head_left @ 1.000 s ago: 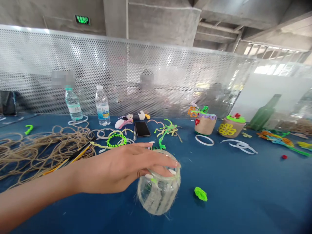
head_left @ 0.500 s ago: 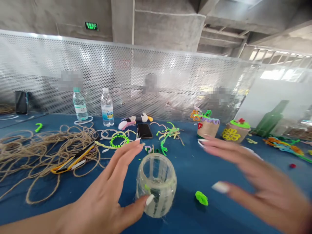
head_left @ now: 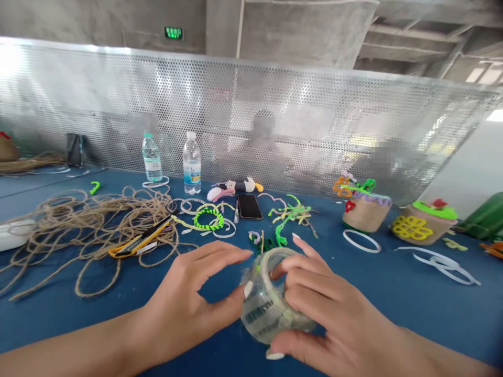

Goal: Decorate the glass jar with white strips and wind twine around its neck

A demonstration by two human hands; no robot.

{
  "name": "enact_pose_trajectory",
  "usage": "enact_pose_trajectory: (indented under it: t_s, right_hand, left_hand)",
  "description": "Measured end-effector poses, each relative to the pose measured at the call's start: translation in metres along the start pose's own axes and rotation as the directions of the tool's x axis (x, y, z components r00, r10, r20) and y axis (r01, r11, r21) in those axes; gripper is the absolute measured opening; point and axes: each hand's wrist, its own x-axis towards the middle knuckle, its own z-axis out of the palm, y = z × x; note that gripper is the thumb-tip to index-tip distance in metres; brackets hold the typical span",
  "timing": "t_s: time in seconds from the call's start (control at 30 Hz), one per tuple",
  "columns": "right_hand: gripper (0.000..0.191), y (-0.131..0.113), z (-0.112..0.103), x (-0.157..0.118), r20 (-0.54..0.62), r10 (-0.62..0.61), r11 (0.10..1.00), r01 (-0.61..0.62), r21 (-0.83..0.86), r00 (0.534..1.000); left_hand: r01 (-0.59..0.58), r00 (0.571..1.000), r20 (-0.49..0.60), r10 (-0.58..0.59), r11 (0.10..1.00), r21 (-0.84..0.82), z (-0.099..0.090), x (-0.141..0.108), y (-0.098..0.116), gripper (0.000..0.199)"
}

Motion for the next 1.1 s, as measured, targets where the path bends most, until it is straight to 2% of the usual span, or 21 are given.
enact_pose_trajectory:
  t_s: [0.17, 0.4, 0.63, 0.73, 0.93, 1.1]
  right_hand:
    - [0.029, 0.001, -0.002, 0.003, 0.029, 0.006, 1.000, -0.007, 0.020, 1.000]
    - [0.023, 0.002, 0.001, -0.002, 0.013, -0.034, 0.999, 0.034, 0.018, 0.999]
    - [0.010, 0.001, 0.002, -0.004, -0.061, -0.023, 0.999, 0.025, 0.033, 0.998]
    - [0.008, 0.001, 0.003, -0.004, -0.096, -0.040, 0.999, 0.043, 0.027, 0.995]
    - [0.021, -0.001, 0.009, -0.012, -0.173, -0.056, 0.998, 0.054, -0.014, 0.983]
    - [0.023, -0.001, 0.012, -0.017, -0.215, -0.059, 0.998, 0.056, -0.019, 0.975]
  left_hand:
    - [-0.064, 0.996, 0.056, 0.068, 0.995, -0.074, -0.001, 0.012, 0.001, 0.021]
    - [-0.221, 0.973, 0.091, 0.213, 0.971, 0.086, -0.003, 0.017, 0.006, 0.019]
    - [-0.257, 0.962, 0.132, 0.238, 0.954, 0.155, -0.001, 0.025, 0.012, 0.019]
    - [-0.251, 0.966, 0.103, 0.237, 0.956, 0.151, 0.002, 0.028, 0.012, 0.020]
    - [-0.244, 0.969, -0.026, 0.247, 0.966, 0.088, 0.011, 0.023, 0.013, 0.015]
    - [-0.193, 0.979, -0.072, 0.192, 0.981, -0.005, 0.017, 0.021, 0.015, 0.013]
